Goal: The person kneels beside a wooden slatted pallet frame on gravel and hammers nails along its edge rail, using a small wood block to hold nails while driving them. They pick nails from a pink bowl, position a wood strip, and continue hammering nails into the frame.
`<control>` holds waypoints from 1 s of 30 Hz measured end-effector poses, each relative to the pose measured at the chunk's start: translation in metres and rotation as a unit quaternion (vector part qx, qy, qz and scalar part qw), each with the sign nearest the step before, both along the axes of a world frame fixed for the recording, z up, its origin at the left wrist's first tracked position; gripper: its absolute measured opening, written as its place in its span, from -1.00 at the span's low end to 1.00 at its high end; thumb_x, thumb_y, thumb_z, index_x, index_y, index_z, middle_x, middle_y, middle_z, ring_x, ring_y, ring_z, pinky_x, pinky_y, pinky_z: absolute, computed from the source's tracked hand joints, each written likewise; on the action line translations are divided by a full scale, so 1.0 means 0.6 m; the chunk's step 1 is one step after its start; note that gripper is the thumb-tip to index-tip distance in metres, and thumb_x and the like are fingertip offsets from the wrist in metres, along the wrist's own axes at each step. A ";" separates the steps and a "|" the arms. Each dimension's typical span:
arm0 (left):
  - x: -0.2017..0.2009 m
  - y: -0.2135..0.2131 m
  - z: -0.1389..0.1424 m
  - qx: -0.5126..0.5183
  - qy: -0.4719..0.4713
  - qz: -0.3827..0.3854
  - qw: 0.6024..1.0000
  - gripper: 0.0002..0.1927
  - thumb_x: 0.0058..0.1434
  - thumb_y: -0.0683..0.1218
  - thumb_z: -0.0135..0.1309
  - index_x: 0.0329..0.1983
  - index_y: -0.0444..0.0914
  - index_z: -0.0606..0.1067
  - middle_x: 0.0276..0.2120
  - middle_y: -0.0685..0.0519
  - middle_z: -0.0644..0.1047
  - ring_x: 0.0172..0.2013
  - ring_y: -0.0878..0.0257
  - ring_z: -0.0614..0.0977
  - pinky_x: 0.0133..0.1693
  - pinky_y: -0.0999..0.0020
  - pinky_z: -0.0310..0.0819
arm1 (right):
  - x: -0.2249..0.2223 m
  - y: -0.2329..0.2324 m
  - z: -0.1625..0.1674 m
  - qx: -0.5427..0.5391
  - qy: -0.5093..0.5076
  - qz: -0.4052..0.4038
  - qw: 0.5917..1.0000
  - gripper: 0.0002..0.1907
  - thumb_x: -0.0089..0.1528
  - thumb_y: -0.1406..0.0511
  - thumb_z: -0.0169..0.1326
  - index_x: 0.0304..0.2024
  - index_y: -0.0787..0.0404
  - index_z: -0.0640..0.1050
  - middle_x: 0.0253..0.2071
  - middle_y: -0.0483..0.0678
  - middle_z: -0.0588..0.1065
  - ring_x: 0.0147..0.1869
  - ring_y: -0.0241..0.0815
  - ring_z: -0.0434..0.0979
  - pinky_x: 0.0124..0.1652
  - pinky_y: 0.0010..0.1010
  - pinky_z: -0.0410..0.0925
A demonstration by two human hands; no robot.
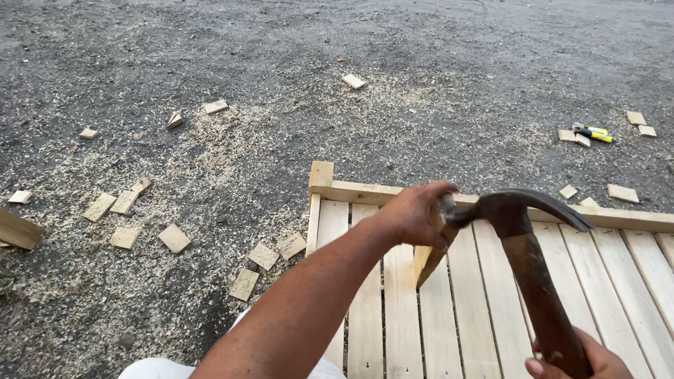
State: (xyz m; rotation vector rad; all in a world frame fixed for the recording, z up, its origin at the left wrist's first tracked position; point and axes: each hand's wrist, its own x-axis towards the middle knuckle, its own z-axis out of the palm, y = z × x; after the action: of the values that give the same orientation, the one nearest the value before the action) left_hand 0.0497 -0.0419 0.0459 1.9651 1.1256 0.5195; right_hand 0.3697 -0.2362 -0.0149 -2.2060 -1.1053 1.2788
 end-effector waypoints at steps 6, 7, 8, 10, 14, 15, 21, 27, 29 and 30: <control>-0.006 0.040 0.027 0.073 0.104 -0.083 0.988 -0.17 -0.27 0.08 0.49 0.12 -0.14 0.46 -0.06 -0.03 0.63 -0.05 0.07 0.67 0.04 0.20 0.58 | 0.150 -0.037 -0.169 -0.012 0.262 0.046 0.964 -0.42 0.03 0.44 0.41 0.06 0.29 0.47 -0.32 0.23 0.56 -0.23 0.15 0.63 -0.06 0.06 0.48; -0.006 0.041 0.028 0.097 0.137 -0.085 0.982 -0.23 -0.25 0.11 0.47 0.08 -0.13 0.49 -0.08 -0.02 0.64 -0.06 0.07 0.68 0.03 0.18 0.58 | 0.152 -0.026 -0.190 -0.012 0.211 0.077 0.974 -0.44 0.04 0.38 0.42 0.06 0.20 0.49 -0.32 0.15 0.57 -0.20 0.04 0.64 -0.03 -0.06 0.46; -0.007 0.042 0.027 0.121 0.169 -0.085 0.974 -0.28 -0.23 0.15 0.45 0.03 -0.13 0.53 -0.10 -0.01 0.65 -0.07 0.07 0.68 0.02 0.15 0.57 | 0.142 -0.017 -0.210 -0.011 0.159 0.107 0.981 -0.45 0.04 0.32 0.43 0.06 0.12 0.52 -0.31 0.07 0.58 -0.18 -0.07 0.66 -0.01 -0.18 0.44; -0.002 0.037 0.021 0.136 0.163 -0.069 0.975 -0.29 -0.21 0.15 0.44 0.03 -0.15 0.51 -0.12 -0.02 0.64 -0.08 0.07 0.67 0.01 0.16 0.57 | 0.098 -0.008 -0.235 -0.036 0.044 0.182 0.982 -0.54 0.08 0.22 0.43 0.00 0.07 0.57 -0.32 -0.03 0.59 -0.15 -0.21 0.64 0.02 -0.35 0.41; 0.020 0.039 0.016 0.124 0.163 -0.054 0.977 -0.31 -0.18 0.10 0.41 0.04 -0.19 0.49 -0.16 -0.01 0.64 -0.10 0.08 0.70 -0.04 0.22 0.62 | -0.079 -0.007 -0.255 -0.075 -0.119 0.216 0.966 -0.55 0.11 0.11 0.42 -0.05 0.10 0.56 -0.40 -0.01 0.55 -0.23 -0.19 0.61 -0.07 -0.37 0.38; 0.026 0.040 0.018 0.121 0.174 -0.068 0.975 -0.31 -0.20 0.10 0.39 0.05 -0.13 0.50 -0.16 0.03 0.63 -0.10 0.09 0.69 -0.04 0.18 0.63 | -0.119 -0.006 -0.248 -0.080 -0.121 0.208 0.967 -0.56 0.17 0.07 0.37 -0.04 0.13 0.55 -0.41 0.04 0.49 -0.27 -0.13 0.57 -0.13 -0.34 0.38; 0.035 0.053 0.066 0.141 0.303 -0.135 0.933 -0.29 -0.19 0.24 0.35 0.11 0.05 0.56 -0.01 0.15 0.63 0.10 0.14 0.61 0.33 -0.29 0.04 | -0.303 0.034 -0.192 0.069 -0.112 0.067 0.989 -0.59 0.27 0.12 0.11 0.07 0.19 0.43 -0.36 0.18 0.61 -0.21 0.13 0.68 -0.14 -0.10 0.44; 0.033 0.042 0.106 0.120 0.344 -0.141 0.921 -0.18 0.00 0.35 0.25 0.36 0.18 0.36 0.27 0.16 0.46 0.32 0.09 0.41 0.35 -0.49 -0.65 | -0.348 0.121 -0.188 0.204 -0.111 0.069 0.970 -0.48 0.30 0.15 0.01 0.17 0.35 0.27 -0.27 0.30 0.59 -0.17 0.29 0.65 -0.14 0.03 0.46; 0.034 0.040 0.109 0.113 0.352 -0.139 0.919 -0.19 0.01 0.32 0.24 0.38 0.20 0.34 0.26 0.16 0.48 0.32 0.11 0.43 0.36 -0.50 -0.68 | -0.350 0.132 -0.198 0.294 -0.112 0.073 0.946 -0.46 0.29 0.19 -0.01 0.17 0.42 0.23 -0.27 0.33 0.57 -0.19 0.34 0.62 -0.17 0.07 0.44; 0.035 0.040 0.110 0.116 0.349 -0.139 0.920 -0.19 0.01 0.32 0.25 0.37 0.18 0.35 0.27 0.17 0.48 0.33 0.12 0.42 0.36 -0.51 -0.69 | -0.350 0.138 -0.203 0.272 -0.128 0.085 0.950 -0.45 0.29 0.19 0.00 0.19 0.41 0.21 -0.27 0.35 0.57 -0.18 0.36 0.61 -0.17 0.08 0.43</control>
State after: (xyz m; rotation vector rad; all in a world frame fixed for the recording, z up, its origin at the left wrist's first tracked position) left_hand 0.0705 -0.0181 0.1119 2.5675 1.1947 -0.2461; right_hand 0.1599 -0.1531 -0.1365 -1.9107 -1.5536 0.6353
